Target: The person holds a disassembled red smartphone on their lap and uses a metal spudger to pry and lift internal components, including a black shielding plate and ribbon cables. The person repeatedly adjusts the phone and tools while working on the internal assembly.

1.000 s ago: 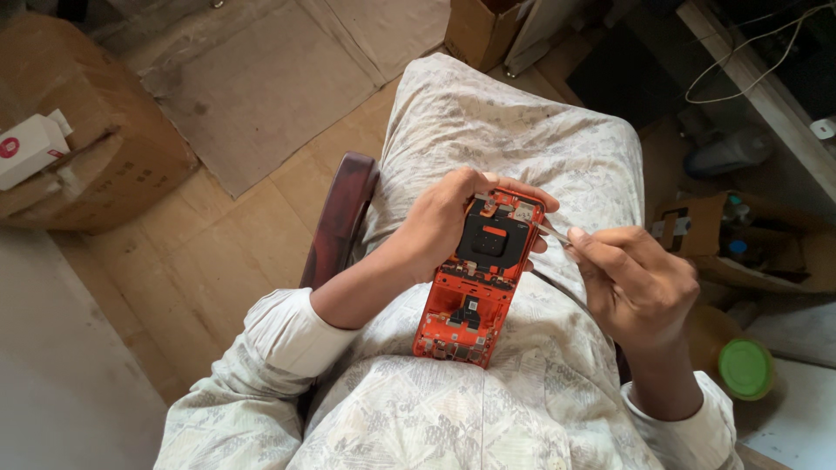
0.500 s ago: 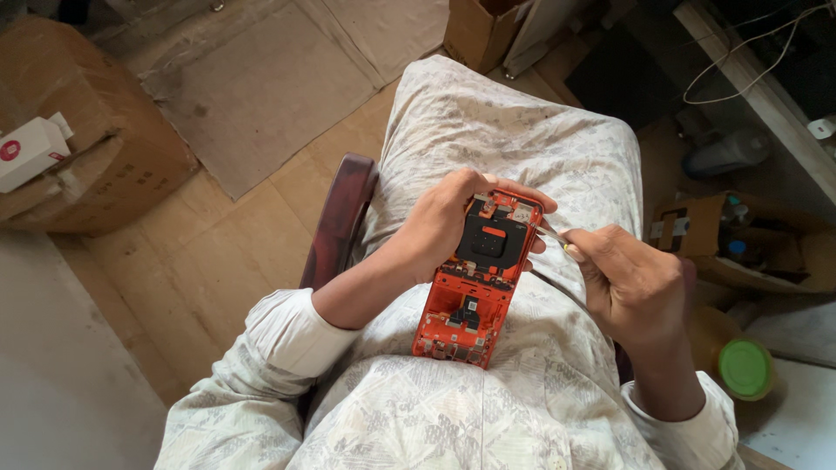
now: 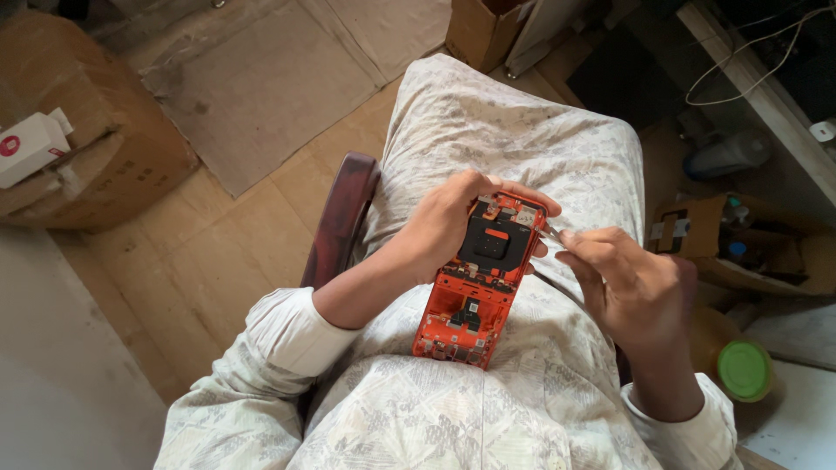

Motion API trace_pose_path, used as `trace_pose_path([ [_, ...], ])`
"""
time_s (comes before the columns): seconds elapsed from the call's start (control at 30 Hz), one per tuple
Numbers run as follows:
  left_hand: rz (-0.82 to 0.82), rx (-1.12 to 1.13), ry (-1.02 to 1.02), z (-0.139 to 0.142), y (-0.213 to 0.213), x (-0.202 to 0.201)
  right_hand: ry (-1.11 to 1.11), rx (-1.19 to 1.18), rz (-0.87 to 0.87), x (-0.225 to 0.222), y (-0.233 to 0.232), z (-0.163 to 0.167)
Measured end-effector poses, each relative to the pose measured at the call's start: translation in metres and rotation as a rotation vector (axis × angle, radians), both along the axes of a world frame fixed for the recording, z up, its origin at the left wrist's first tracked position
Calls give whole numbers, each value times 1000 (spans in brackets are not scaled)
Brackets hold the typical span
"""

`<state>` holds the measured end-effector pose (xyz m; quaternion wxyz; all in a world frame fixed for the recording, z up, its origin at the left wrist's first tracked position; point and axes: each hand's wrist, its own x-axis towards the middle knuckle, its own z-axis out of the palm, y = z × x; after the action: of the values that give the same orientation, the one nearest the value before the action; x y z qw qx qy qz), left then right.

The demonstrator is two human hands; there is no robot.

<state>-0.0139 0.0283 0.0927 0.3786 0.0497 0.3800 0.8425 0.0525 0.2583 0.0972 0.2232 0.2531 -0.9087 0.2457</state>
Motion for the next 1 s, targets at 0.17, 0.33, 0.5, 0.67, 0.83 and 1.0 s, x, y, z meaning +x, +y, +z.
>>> trace_pose_path([
  [0.17,17,-19,-6,-1,1,1,34,-20,-2,1,-3,4],
  [0.33,28,-11,-4,-2,0,0,-23,-26,-1,1,-5,5],
  [0.5,21,-24,14,-3,0,0,-36,24,-7,1,-3,3],
  [0.67,16,-14,-4,-2,1,0,-39,32,-16,1,-2,-1],
  [0.83,3,-3,-14,0,2,0,-83,-21,-43,1,-3,-2],
  [1.0,-4,8,-31,0,1,1,-32,-7,-52,2,-4,4],
])
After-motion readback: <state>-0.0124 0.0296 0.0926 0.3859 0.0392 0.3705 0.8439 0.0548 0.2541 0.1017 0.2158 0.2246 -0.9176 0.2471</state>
